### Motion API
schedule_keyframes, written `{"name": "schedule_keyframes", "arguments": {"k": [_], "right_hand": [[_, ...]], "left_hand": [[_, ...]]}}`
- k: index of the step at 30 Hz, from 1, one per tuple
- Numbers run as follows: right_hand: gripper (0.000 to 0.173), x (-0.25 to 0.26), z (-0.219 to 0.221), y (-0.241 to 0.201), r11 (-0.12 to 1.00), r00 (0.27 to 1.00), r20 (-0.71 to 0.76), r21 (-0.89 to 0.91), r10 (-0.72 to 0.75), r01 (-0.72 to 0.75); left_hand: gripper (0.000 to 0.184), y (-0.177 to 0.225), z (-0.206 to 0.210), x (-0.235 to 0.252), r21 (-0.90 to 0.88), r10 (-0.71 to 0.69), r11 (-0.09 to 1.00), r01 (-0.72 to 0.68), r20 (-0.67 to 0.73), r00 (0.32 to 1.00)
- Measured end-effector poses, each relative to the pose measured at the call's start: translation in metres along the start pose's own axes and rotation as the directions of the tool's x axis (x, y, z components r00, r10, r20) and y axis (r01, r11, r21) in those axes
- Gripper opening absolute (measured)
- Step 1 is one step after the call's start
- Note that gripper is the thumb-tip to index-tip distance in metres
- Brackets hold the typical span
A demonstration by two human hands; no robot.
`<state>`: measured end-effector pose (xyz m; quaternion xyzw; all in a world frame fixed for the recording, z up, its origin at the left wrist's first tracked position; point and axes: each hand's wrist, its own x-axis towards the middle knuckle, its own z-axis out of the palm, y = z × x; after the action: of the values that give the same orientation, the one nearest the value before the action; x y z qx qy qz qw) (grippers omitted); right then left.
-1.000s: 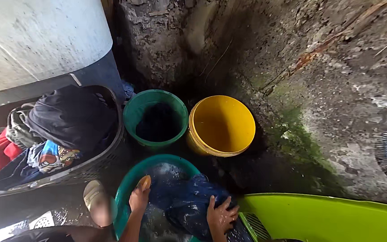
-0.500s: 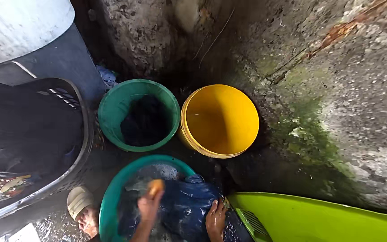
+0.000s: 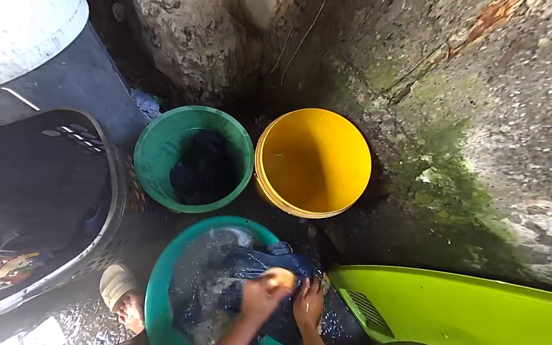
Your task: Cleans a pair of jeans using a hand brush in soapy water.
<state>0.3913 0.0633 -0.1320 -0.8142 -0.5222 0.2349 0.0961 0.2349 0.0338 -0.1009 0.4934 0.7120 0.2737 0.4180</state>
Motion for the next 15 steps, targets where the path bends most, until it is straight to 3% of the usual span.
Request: {"name": "schedule_keyframes", "arguments": {"k": [1,2,3,4,6,8,9,10,12,13,14,15], "right_hand": [[0.054,0.001,0.002,0.004,1.000,1.000,0.024,0.013,-0.005,0.005],[0.055,0.003,0.003,0.006,1.000,0.999,0.032,0.023,-0.011,0.010],[0.054,0.002,0.001,0.004,1.000,0.999,0.040,0.011,-0.003,0.002],[0.053,0.000,-0.002,0.000,1.000,0.999,0.036,0.008,0.018,-0.018],[0.054,0.002,-0.004,-0.007,1.000,1.000,0.006,-0.004,0.027,-0.027],[0.054,0.001,0.000,-0.008,0.999,0.999,-0.017,-0.017,0.030,-0.030],[0.054,-0.002,0.001,-0.007,0.999,0.999,-0.020,-0.018,0.026,-0.026],[0.054,0.000,0.001,-0.009,1.000,0.999,-0.033,-0.016,0.016,-0.017],[0.052,0.000,0.002,-0.008,1.000,0.999,-0.042,-0.015,0.001,-0.001],[0.051,0.000,0.001,-0.006,1.000,0.999,-0.033,-0.020,-0.006,0.005],[0.050,0.001,0.000,-0.005,1.000,1.000,-0.006,-0.023,-0.003,0.003],[0.051,0.002,0.000,-0.004,1.000,1.000,0.009,-0.019,0.004,-0.004]], "left_hand": [[0.049,0.008,0.019,-0.002,-0.085,0.148,0.985,-0.150,-0.032,0.989],[0.051,0.000,0.029,0.000,-0.056,0.194,0.979,-0.194,-0.009,0.981],[0.055,-0.025,0.026,0.003,0.063,0.112,0.991,-0.116,0.061,0.992],[0.060,-0.056,0.006,0.009,0.255,-0.097,0.966,0.052,0.168,0.981],[0.065,-0.114,-0.046,0.027,0.548,-0.494,0.776,0.311,0.222,0.841],[0.066,-0.132,-0.078,0.031,0.585,-0.609,0.679,0.443,0.111,0.785],[0.065,-0.119,-0.081,0.027,0.532,-0.590,0.707,0.466,0.080,0.803],[0.063,-0.095,-0.074,0.027,0.446,-0.499,0.788,0.424,0.061,0.864],[0.054,-0.032,-0.034,0.023,0.181,-0.114,0.977,0.112,0.001,0.993],[0.050,-0.007,-0.009,0.024,0.062,0.116,0.992,-0.113,-0.052,0.992],[0.049,0.005,0.014,0.030,0.022,0.303,0.953,-0.303,-0.084,0.949],[0.049,0.001,0.028,0.039,0.071,0.395,0.918,-0.390,-0.062,0.917]]}}
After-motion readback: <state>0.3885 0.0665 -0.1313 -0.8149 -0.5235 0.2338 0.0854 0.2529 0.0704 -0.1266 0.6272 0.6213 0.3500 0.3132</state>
